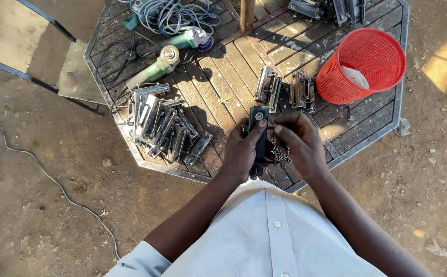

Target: Inspecting and sorting various metal components and fasteners on a workbench in a fabrication shop.

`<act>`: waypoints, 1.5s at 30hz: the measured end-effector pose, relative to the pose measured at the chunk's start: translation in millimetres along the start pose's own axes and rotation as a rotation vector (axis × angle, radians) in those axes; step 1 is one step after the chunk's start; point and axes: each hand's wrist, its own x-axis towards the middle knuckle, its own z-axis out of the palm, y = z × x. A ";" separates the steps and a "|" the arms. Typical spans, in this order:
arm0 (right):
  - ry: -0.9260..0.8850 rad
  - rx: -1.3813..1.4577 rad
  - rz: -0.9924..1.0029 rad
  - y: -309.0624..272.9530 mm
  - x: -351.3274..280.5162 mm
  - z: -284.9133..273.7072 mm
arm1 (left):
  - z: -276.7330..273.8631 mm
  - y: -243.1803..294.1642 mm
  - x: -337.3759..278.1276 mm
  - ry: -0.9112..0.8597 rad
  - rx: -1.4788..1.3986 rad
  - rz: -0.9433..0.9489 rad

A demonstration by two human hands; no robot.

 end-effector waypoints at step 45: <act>0.029 0.097 0.083 20.4 9.3 -6.6 | 7.9 8.5 -2.5 0.038 -0.009 -0.022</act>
